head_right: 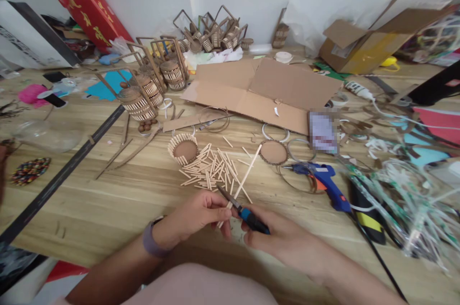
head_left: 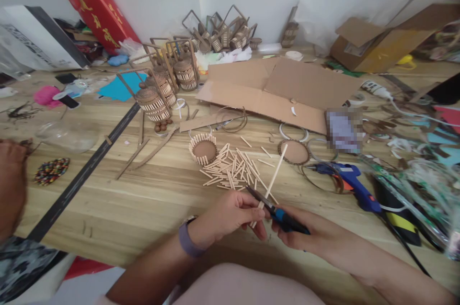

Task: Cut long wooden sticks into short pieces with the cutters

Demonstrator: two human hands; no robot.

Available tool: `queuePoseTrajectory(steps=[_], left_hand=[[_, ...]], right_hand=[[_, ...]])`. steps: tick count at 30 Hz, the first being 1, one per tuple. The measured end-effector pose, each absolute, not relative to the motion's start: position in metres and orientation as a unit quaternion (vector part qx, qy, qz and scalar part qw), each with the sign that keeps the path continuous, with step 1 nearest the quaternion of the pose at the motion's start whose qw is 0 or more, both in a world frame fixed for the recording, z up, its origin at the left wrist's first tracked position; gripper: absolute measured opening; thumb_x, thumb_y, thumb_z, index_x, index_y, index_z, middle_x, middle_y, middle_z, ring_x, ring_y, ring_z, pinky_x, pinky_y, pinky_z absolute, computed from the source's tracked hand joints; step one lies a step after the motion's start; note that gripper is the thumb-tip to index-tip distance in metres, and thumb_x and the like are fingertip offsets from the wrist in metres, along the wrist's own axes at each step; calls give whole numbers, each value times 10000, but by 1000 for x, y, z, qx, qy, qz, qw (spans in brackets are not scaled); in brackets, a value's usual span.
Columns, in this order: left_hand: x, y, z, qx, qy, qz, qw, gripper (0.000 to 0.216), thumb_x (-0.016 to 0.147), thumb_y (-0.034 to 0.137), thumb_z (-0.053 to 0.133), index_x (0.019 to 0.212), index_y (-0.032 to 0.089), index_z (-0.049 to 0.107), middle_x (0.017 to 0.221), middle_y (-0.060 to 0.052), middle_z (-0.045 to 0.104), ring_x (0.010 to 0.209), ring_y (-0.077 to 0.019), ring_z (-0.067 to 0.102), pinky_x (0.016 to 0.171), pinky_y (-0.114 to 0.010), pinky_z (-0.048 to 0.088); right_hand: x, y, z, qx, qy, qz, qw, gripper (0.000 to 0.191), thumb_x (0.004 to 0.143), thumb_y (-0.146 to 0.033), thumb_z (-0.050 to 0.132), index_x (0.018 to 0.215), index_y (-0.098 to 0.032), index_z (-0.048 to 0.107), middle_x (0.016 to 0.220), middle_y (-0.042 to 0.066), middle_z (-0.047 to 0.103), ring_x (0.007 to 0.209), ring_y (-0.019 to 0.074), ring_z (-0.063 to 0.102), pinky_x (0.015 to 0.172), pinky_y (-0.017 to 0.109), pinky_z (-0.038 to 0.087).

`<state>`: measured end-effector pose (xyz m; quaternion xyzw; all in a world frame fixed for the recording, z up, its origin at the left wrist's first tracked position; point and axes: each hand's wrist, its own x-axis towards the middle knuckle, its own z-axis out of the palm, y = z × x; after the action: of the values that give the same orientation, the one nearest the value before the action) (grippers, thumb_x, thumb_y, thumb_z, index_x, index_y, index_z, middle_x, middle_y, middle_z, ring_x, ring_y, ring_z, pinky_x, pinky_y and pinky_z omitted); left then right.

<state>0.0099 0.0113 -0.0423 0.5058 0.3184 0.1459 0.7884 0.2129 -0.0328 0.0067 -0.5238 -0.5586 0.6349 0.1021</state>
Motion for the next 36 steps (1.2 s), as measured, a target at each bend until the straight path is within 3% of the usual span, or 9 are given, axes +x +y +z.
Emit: queuePoseTrajectory(steps=[19,30,36], left_hand=[[11,10,-40,511,328,141,782,433,776,543,637,799,116,703,604,-14,628,531,-86,395,569,-237,289],[12,8,-39,526,351,159,758,411,793,549,597,816,139,602,655,-27,644,597,-118,540,606,-242,352],[12,9,-34,534,320,152,768,503,816,637,528,851,141,603,674,-24,643,605,-124,577,585,-234,333]], right_hand=[[207,-39,-9,-529,-646,535,129,286,792,-192,498,1017,-196,675,912,17,680,850,206,583,788,303,451],[211,-35,-8,-511,-638,558,143,242,808,-268,504,983,-194,654,961,35,649,920,220,573,852,341,454],[212,-32,5,-535,-586,596,127,327,721,-313,527,995,-183,650,979,58,657,966,267,577,872,406,462]])
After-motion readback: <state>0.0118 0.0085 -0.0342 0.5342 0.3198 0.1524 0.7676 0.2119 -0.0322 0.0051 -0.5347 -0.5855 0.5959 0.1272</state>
